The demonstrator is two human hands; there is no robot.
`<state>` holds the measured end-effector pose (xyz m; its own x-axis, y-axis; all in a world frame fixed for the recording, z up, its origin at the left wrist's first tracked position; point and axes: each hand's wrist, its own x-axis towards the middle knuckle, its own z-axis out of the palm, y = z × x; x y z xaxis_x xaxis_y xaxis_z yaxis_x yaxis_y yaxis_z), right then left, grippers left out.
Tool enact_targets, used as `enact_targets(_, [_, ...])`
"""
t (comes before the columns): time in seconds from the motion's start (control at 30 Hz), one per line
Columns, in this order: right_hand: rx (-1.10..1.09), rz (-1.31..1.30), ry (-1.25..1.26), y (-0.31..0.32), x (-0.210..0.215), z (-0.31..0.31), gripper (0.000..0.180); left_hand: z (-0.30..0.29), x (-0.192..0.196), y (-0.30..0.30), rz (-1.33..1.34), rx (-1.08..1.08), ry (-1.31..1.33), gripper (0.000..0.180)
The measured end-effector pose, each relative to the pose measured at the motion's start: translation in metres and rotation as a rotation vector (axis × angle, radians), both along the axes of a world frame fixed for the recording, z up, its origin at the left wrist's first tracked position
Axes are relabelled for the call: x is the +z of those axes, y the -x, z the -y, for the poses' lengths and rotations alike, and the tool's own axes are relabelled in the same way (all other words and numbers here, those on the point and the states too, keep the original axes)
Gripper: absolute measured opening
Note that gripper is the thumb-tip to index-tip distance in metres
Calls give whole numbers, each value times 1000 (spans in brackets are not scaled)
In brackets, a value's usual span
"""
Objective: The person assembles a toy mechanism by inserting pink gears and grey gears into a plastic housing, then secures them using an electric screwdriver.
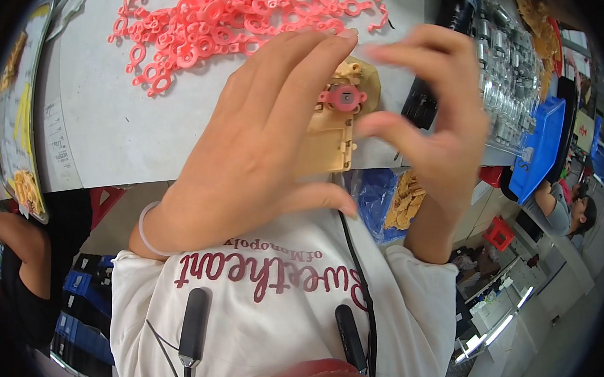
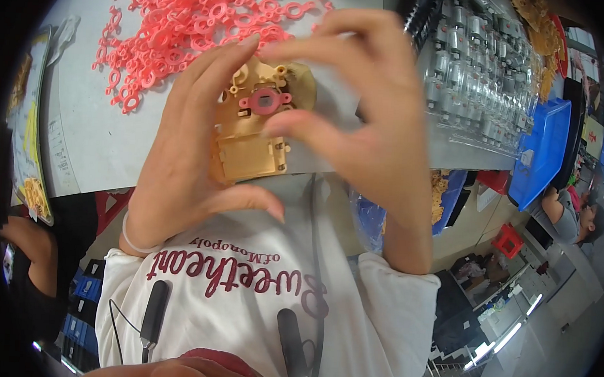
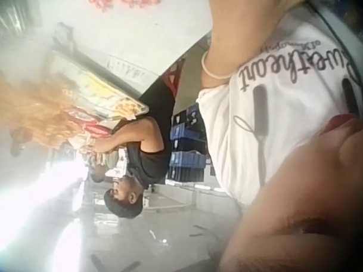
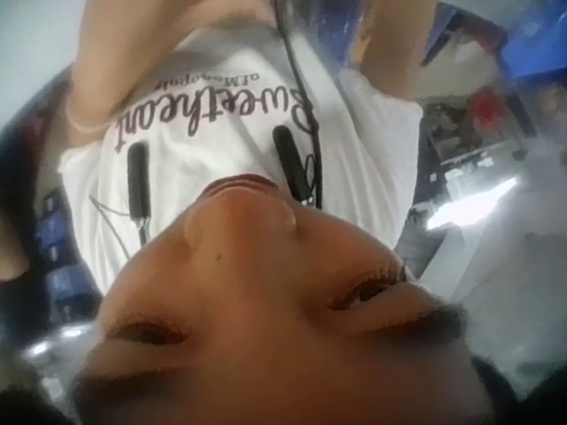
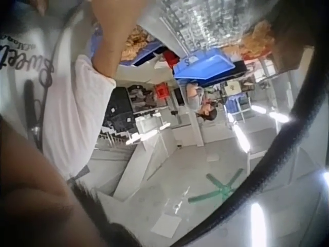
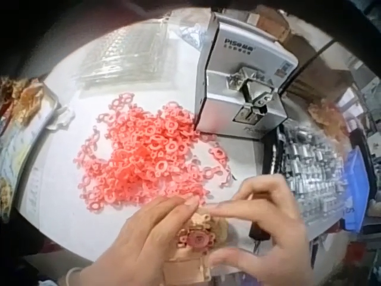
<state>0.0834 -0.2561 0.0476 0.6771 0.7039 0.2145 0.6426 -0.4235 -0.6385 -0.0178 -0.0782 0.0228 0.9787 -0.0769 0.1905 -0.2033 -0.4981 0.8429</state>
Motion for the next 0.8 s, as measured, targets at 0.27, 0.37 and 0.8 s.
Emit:
enact_targets(0.27, [-717, 144, 366, -22, -24, 22, 80, 3, -3, -18, 194, 51, -93, 36])
enact_targets(0.37, [-787, -33, 238, -23, -22, 10, 77, 2, -4, -20, 159, 99, -30, 25])
enact_targets(0.8, [-365, 10, -977, -91, 76, 23, 12, 0, -10, -23, 185, 130, 30, 22])
